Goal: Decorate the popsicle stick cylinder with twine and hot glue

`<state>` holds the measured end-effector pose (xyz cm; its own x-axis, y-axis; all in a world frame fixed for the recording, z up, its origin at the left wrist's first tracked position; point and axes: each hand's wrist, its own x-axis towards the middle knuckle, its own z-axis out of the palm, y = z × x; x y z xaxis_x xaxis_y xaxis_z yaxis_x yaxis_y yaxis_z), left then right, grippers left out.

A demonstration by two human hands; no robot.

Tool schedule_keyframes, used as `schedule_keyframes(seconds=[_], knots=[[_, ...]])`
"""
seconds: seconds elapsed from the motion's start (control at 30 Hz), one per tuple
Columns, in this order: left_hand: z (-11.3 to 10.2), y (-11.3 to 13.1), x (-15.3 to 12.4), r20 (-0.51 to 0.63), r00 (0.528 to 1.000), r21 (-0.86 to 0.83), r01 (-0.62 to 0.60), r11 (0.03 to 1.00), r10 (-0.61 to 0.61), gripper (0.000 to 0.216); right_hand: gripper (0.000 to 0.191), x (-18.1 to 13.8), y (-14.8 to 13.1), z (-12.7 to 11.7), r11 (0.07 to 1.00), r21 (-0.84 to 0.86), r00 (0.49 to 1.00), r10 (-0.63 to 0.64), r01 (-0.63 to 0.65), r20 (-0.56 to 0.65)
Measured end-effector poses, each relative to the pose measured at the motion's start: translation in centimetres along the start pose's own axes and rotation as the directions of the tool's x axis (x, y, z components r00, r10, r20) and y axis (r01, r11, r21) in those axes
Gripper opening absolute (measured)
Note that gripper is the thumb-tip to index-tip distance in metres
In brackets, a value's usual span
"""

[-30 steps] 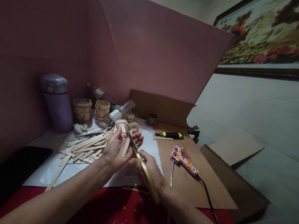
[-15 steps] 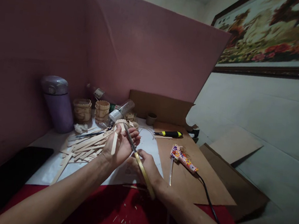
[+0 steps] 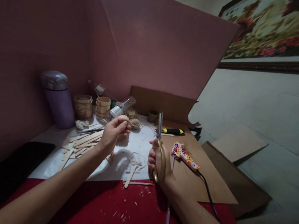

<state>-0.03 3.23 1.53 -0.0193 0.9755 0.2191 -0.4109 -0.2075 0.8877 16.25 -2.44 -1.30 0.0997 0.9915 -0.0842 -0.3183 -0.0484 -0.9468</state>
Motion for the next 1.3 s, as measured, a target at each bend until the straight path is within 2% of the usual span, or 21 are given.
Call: schedule_keyframes(seconds=[0.07,0.13,0.2,0.23,0.3,0.37,0.53,0.7,0.87,0.97,1.07,1.17,1.23,1.3], knots=[[0.3,0.0,-0.6,0.076,0.997,0.202,-0.039,0.979,0.024,0.019,0.059,0.9,0.1,-0.6,0.997,0.075,0.999,-0.011,0.015,-0.048],[0.7,-0.3,-1.8,0.184,0.983,0.448,-0.085,0.890,0.002,0.010,0.058,1.6,0.3,-1.2,0.990,0.139,0.996,-0.014,0.026,-0.085],[1.0,-0.9,-3.5,0.282,0.957,0.690,-0.152,0.707,-0.070,0.012,0.057,1.9,0.3,-1.5,0.985,0.173,0.995,-0.009,0.025,-0.096],[1.0,-1.2,-4.4,0.287,0.953,0.778,-0.177,0.603,-0.091,0.013,0.057,1.9,0.3,-1.5,0.983,0.180,0.995,-0.007,0.024,-0.096],[0.9,-2.0,-6.1,0.296,0.945,0.866,-0.205,0.457,-0.139,0.015,0.057,1.9,0.2,-1.4,0.984,0.174,0.994,-0.006,0.025,-0.106],[0.8,-2.8,-7.3,0.311,0.943,0.884,-0.240,0.402,-0.119,0.014,0.058,1.7,0.1,-1.2,0.987,0.154,0.992,-0.020,0.039,-0.123],[0.7,-3.3,-7.5,0.266,0.959,0.884,-0.202,0.422,-0.097,0.013,0.062,1.3,-0.1,-0.7,0.985,0.165,0.993,-0.037,0.056,-0.114],[1.8,-2.0,-5.9,0.280,0.920,0.946,-0.216,0.241,-0.273,0.011,0.052,1.4,0.4,-0.7,0.980,0.168,0.987,-0.082,0.105,-0.139],[2.9,-1.9,-4.1,0.275,0.921,0.950,-0.216,0.225,-0.276,0.015,0.052,1.7,0.6,-0.9,0.970,0.214,0.985,-0.085,0.116,-0.149],[2.8,-2.3,-3.0,0.331,0.922,0.935,-0.290,0.205,-0.203,0.017,0.053,1.8,-0.1,-1.1,0.959,0.253,0.985,-0.090,0.126,-0.149],[2.2,-1.9,-1.8,0.353,0.936,0.921,-0.348,0.174,0.002,0.020,0.053,1.8,-1.0,-1.6,0.939,0.264,0.957,-0.158,0.222,-0.242],[1.3,-1.3,-0.9,0.318,0.930,0.920,-0.350,0.177,0.185,0.020,0.056,2.0,-1.8,-2.1,0.917,0.255,0.918,-0.212,0.306,-0.336],[0.4,-1.2,-0.6,0.292,0.933,0.911,-0.338,0.235,0.211,0.017,0.056,2.2,-2.0,-2.4,0.917,0.251,0.911,-0.213,0.311,-0.353],[-0.4,-1.5,-0.6,0.274,0.945,0.901,-0.318,0.296,0.181,0.014,0.055,2.3,-2.1,-2.4,0.922,0.245,0.913,-0.204,0.301,-0.353]])
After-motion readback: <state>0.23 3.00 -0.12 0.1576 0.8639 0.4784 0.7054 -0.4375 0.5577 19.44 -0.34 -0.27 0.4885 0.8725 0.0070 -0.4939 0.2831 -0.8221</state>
